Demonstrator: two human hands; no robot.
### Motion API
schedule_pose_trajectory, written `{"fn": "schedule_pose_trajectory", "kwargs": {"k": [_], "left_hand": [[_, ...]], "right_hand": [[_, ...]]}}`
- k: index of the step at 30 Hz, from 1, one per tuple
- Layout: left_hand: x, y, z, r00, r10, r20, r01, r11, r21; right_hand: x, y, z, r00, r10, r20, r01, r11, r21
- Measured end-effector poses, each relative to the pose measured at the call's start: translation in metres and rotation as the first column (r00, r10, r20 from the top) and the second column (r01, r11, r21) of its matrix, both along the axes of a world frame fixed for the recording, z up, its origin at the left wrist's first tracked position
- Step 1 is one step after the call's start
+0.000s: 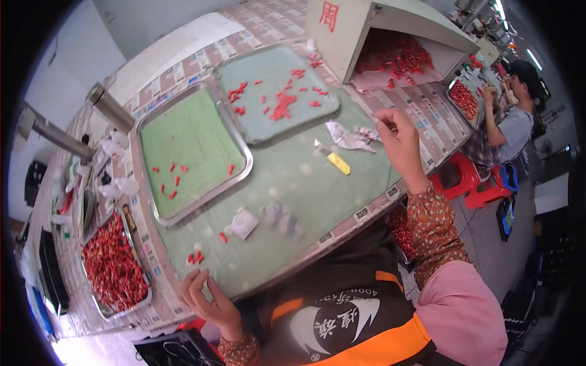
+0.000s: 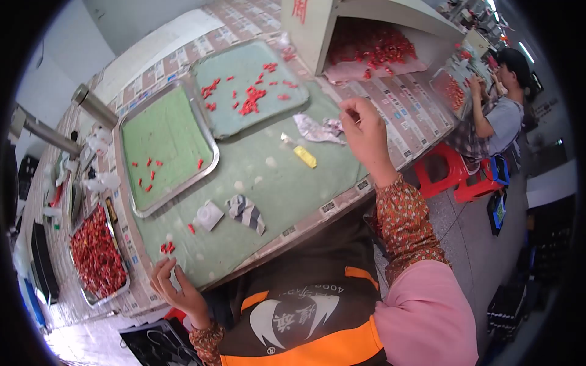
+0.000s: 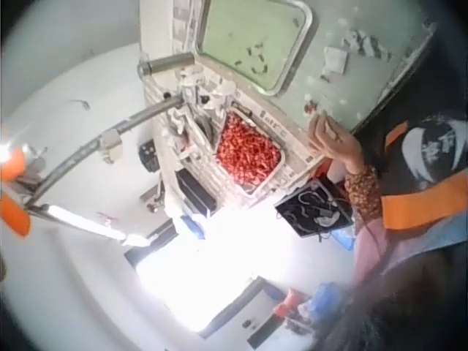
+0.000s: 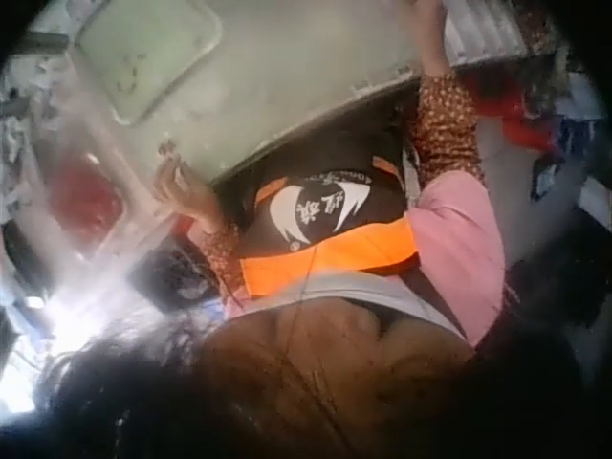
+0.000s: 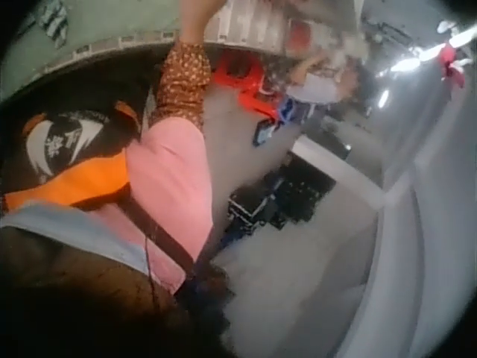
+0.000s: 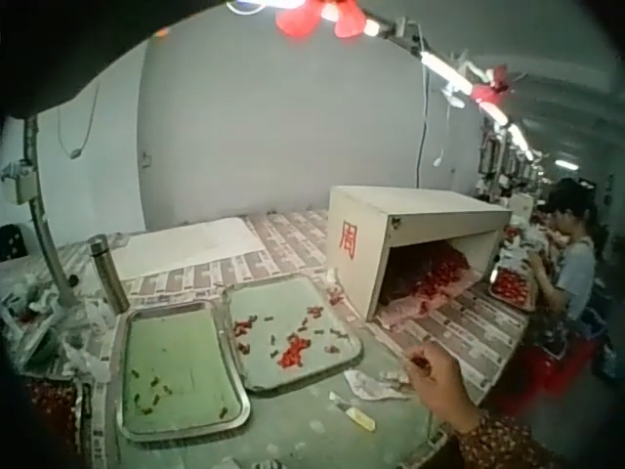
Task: The person assembles small red plastic parts by hand at a factory workbench.
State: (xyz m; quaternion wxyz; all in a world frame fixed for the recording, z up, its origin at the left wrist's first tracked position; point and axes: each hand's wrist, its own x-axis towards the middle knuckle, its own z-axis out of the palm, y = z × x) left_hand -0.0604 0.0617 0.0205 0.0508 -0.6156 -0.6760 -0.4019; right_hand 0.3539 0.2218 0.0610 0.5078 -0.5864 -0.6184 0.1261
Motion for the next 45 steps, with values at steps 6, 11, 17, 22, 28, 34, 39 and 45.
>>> {"fn": "schedule_pose_trajectory", "kwargs": {"k": [6,11,17,22,28,34,39,45], "left_hand": [[0.015,0.008,-0.017,0.999,0.031,-0.012,-0.03,0.997,0.069],[0.019,0.01,-0.021,0.996,0.009,-0.088,-0.002,0.997,0.08],[0.026,0.02,-0.016,0.984,0.057,-0.166,-0.036,0.991,0.126],[0.031,0.022,-0.016,0.974,0.111,-0.196,-0.089,0.989,0.117],[0.035,0.023,-0.021,0.994,0.087,-0.072,-0.082,0.994,0.074],[-0.018,-0.024,-0.07,0.896,0.21,-0.392,-0.279,0.952,-0.128],[0.032,0.022,-0.016,0.98,0.19,-0.057,-0.191,0.981,-0.013],[0.043,0.041,-0.008,0.962,0.176,-0.21,-0.155,0.982,0.109]], "right_hand": [[0.112,0.059,-0.022,0.757,-0.37,0.539,0.258,0.927,0.273],[0.166,0.119,-0.042,0.587,-0.394,0.707,0.537,0.843,0.024],[0.192,0.194,-0.051,0.65,-0.401,0.645,0.608,0.784,-0.126],[0.195,0.25,-0.066,0.65,-0.216,0.729,0.59,0.748,-0.304],[0.244,0.36,-0.123,0.608,-0.319,0.727,0.529,0.846,-0.07],[0.161,0.415,-0.126,0.579,-0.279,0.766,0.408,0.913,0.024],[0.144,0.426,-0.136,0.564,-0.243,0.789,0.411,0.911,-0.013],[0.147,0.444,-0.144,0.529,-0.237,0.815,0.446,0.895,-0.03]]}}
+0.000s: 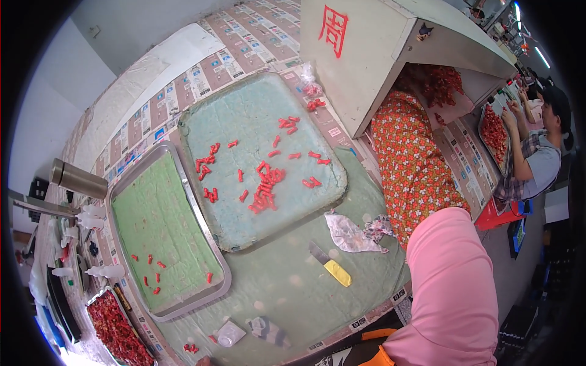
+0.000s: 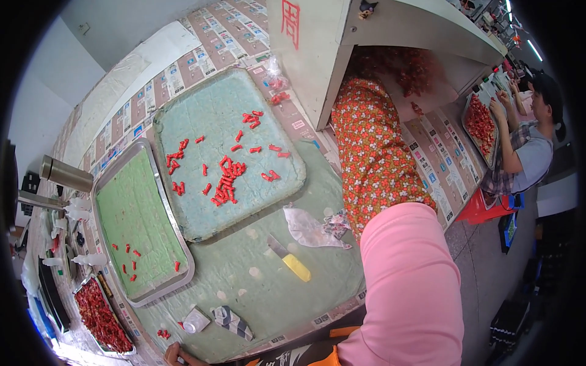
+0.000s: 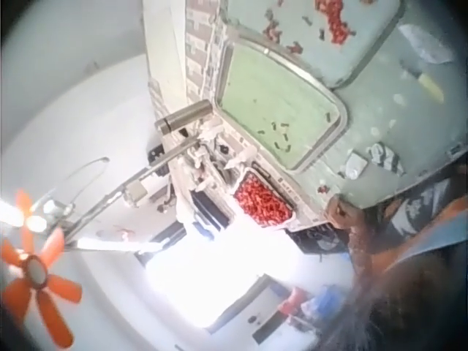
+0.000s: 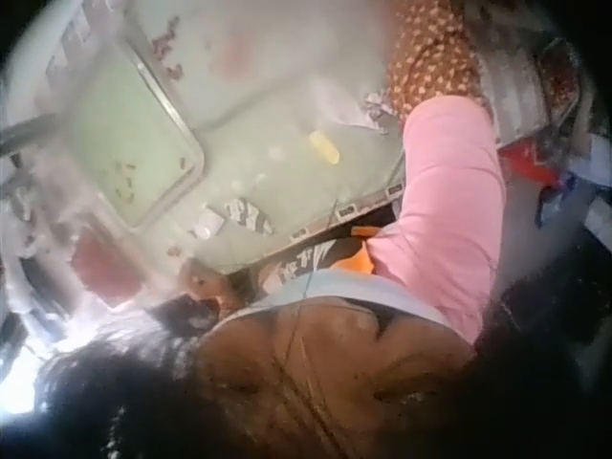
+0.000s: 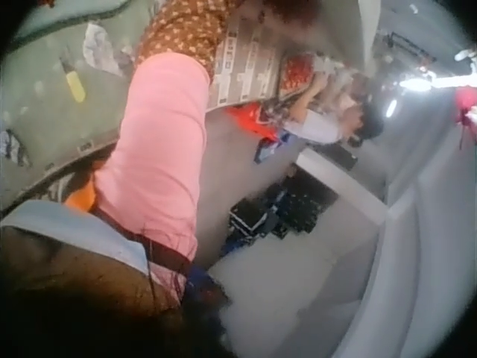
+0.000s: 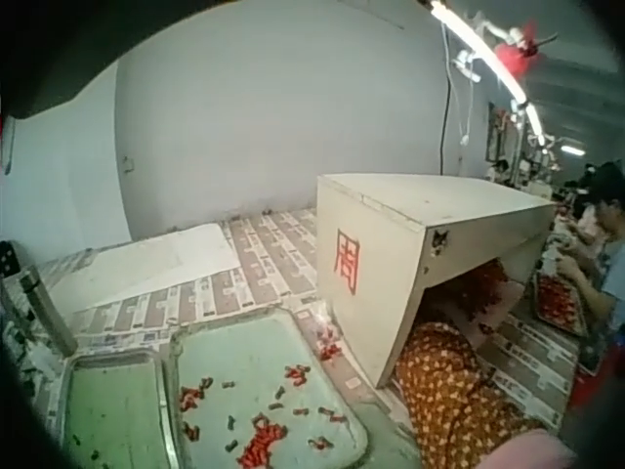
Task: The person assembles small red plastic parts by hand at a factory workbench.
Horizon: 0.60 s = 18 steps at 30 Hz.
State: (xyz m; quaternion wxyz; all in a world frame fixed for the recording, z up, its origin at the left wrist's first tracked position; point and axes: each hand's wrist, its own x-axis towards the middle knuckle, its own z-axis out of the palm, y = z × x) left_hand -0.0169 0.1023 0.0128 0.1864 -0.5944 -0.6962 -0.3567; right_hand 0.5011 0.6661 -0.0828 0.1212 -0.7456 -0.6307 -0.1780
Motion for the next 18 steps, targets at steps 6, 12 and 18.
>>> {"fn": "schedule_pose_trajectory", "kwargs": {"k": [6,12,18], "left_hand": [[-0.029,-0.033,-0.017,0.986,0.014,0.164,0.043,0.939,-0.341],[-0.005,-0.017,-0.009,0.991,0.069,0.112,-0.06,0.995,-0.082],[-0.009,-0.023,-0.021,0.979,0.103,0.177,-0.09,0.992,-0.083]], "right_hand": [[0.001,0.009,0.018,0.998,-0.051,0.026,0.051,0.999,0.005],[0.001,0.015,0.027,0.993,-0.1,0.056,0.1,0.995,0.006],[0.011,0.008,0.032,0.98,-0.174,0.097,0.175,0.984,-0.01]]}}
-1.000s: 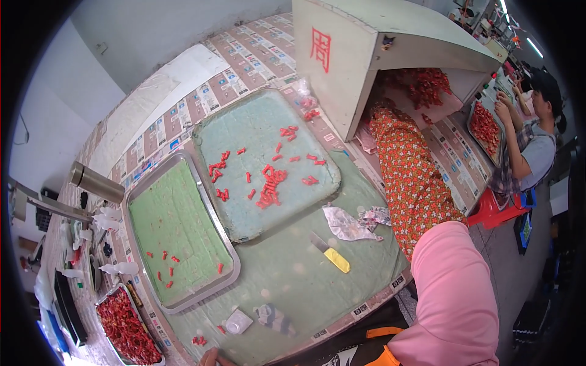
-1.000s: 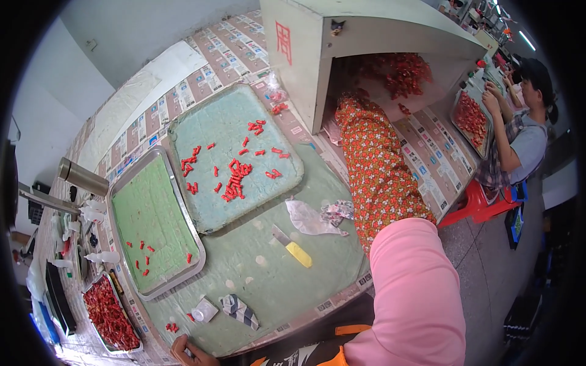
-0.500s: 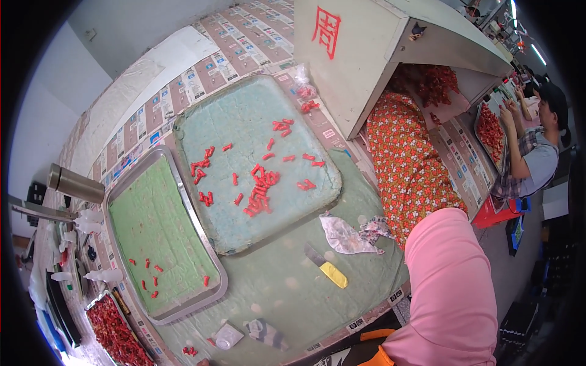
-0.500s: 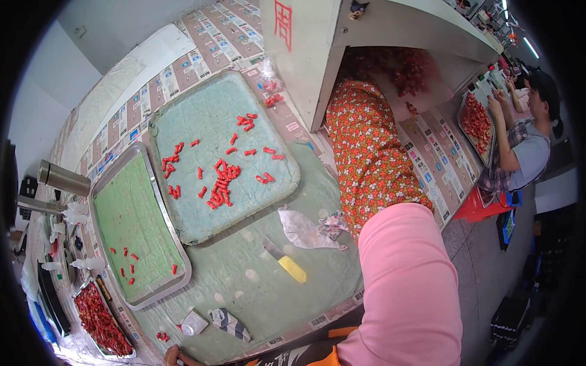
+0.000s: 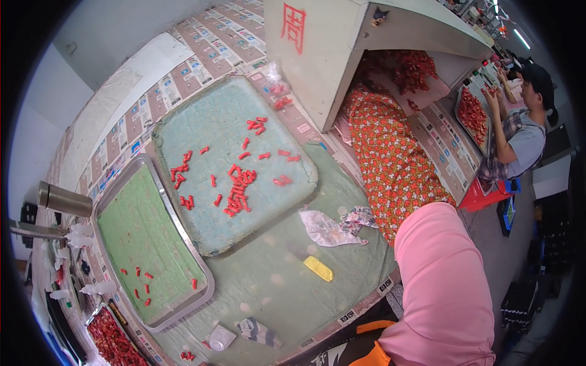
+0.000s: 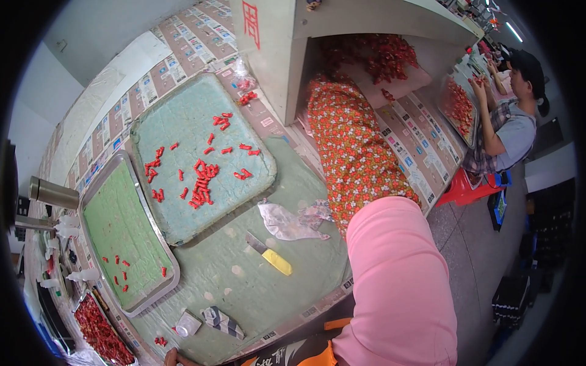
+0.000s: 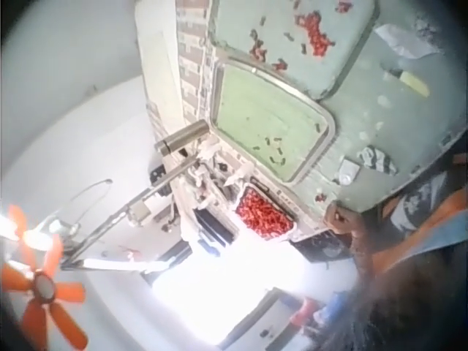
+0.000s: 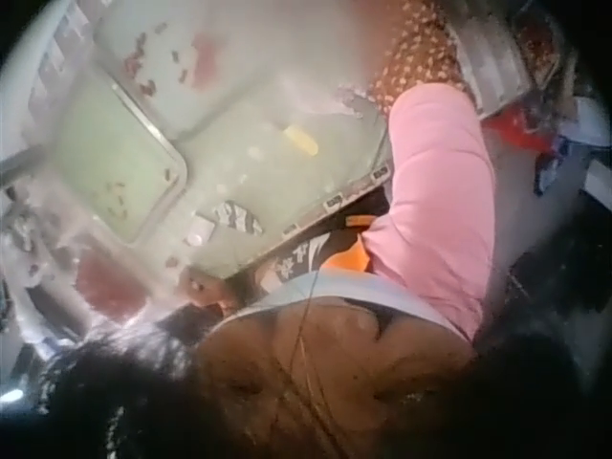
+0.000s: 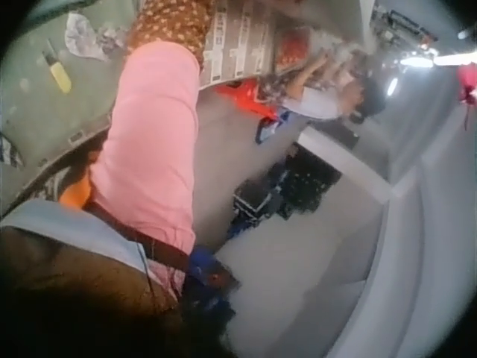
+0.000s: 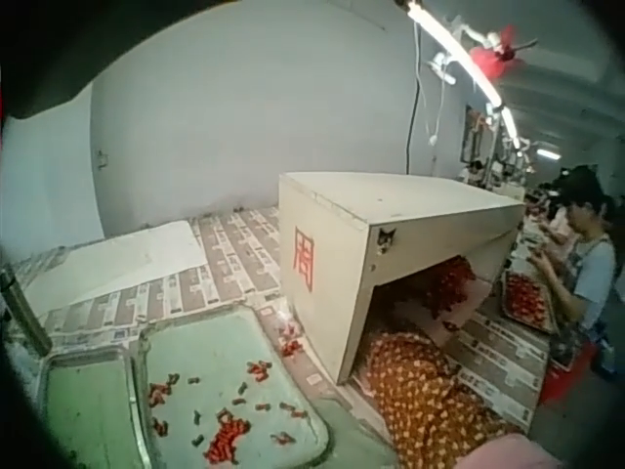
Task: The person assembles small red plastic parts by hand at a factory workbench.
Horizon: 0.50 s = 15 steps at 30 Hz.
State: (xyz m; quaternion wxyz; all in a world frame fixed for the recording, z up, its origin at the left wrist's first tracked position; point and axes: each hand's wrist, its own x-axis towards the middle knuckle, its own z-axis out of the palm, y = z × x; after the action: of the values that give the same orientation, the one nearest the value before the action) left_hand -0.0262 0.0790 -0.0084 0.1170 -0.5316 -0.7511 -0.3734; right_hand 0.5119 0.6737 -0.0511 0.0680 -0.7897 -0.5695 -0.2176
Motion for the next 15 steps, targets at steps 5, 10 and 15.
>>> {"fn": "schedule_pose_trajectory", "kwargs": {"k": [5,10,15], "left_hand": [[0.005,0.006,0.006,0.999,0.0,-0.045,0.0,1.0,0.011],[0.003,-0.001,-0.002,0.992,0.1,0.075,-0.098,0.995,-0.03],[0.01,0.005,-0.003,0.97,0.195,0.147,-0.201,0.979,0.022]], "right_hand": [[0.029,-0.012,0.001,0.995,-0.083,0.055,0.085,0.996,-0.028],[0.039,-0.013,0.004,0.987,-0.136,0.09,0.14,0.989,-0.038],[0.043,-0.01,0.008,0.978,-0.174,0.118,0.18,0.983,-0.039]]}}
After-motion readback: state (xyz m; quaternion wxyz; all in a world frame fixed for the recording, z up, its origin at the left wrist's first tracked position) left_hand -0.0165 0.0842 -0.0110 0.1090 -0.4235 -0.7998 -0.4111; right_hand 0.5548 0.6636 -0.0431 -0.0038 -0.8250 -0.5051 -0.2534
